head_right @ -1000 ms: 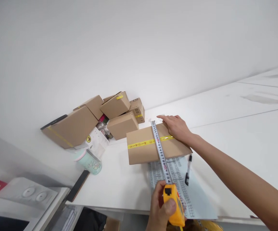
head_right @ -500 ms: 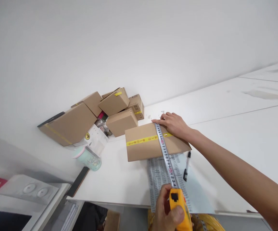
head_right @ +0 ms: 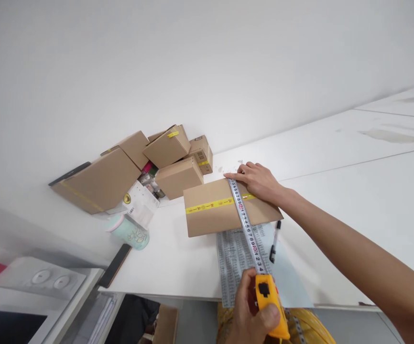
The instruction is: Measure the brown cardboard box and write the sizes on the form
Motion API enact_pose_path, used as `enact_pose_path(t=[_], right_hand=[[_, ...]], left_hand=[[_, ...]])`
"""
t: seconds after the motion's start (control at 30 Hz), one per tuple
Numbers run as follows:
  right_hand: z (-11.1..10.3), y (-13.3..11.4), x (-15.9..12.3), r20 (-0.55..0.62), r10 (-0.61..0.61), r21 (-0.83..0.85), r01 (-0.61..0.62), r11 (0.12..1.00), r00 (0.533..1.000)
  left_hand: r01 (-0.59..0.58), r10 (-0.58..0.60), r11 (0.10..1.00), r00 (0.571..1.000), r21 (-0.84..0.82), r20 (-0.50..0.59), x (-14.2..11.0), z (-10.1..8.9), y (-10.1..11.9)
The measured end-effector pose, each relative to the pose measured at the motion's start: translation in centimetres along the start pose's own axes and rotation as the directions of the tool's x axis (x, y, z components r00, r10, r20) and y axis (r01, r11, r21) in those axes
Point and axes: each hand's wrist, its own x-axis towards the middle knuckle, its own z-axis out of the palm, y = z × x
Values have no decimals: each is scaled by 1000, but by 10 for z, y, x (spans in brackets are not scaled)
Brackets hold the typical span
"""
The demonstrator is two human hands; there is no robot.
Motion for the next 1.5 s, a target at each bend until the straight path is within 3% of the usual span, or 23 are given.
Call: enact_pose_path(t=[0.07, 0.17, 0.27, 0.37, 0.47, 0.53, 0.6, 0.67, 0.7, 0.77, 0.8, 0.83, 0.9, 1.03, 1.13, 1.33, 1.43, 1.5], right_hand=[[-3, -3, -1, -18, 61, 17, -61, 998, 998], [-9, -8, -4, -77, 200, 83, -194, 977, 977], [-14, -13, -9, -106, 180, 212, -155, 965, 978], [-16, -18, -14, -83, 144, 337, -108, 935, 986], [-16, -24, -19, -26, 224, 360, -200, 911, 974], [-15, -28, -23, -25, 308, 359, -279, 891, 951], [-14, -32, -29, -28, 428, 388, -385, 837, 903], [-13, -33, -37, 34, 574, 421, -533, 734, 818], [-12, -34, -41, 97, 634, 432, -607, 667, 767], [-13, -35, -51, 228, 698, 460, -707, 537, 679], [-15, -36, -55, 272, 698, 490, -720, 492, 662], [-17, -38, -60, 293, 683, 534, -707, 464, 669], [-24, -42, -66, 268, 634, 639, -627, 447, 725], [-24, -48, -69, 156, 565, 764, -462, 451, 810], [-2, -42, -71, 106, 532, 815, -379, 438, 840], [49, -23, -89, 213, 482, 873, -387, 296, 850], [46, -20, -94, 228, 490, 848, -418, 324, 842], [30, -23, -93, 176, 576, 828, -436, 352, 798]], left_hand=[[12, -12, 1000, 1000, -28, 20, -2, -7, -2], [47, -34, 995, 989, -91, 141, -8, -23, 5], [56, -50, 998, 979, -24, 198, -18, -35, 26], [24, -46, 981, 993, 192, 111, -27, -39, 43], [-100, 118, 952, 992, 291, -45, -30, -45, 47], [-271, 327, 926, 923, 262, -203, -27, -55, 51], [-453, 516, 856, 779, 249, -356, -21, -71, 62], [-555, 600, 796, 664, 244, -446, -11, -89, 78], [-570, 595, 794, 653, 212, -469, -6, -98, 85], [-548, 522, 831, 708, 97, -475, 4, -113, 97], [-524, 478, 851, 744, 36, -467, 8, -118, 100], [-504, 445, 864, 772, -10, -455, 11, -122, 102], [-491, 429, 870, 790, -34, -437, 17, -125, 103], [-510, 482, 859, 778, 44, -402, 34, -124, 107], [-497, 491, 863, 778, 93, -391, 53, -129, 110], [-437, 468, 883, 786, 174, -403, 82, -142, 92], [-450, 506, 862, 745, 231, -435, 73, -140, 85], [-477, 560, 829, 716, 293, -417, 55, -133, 87]])
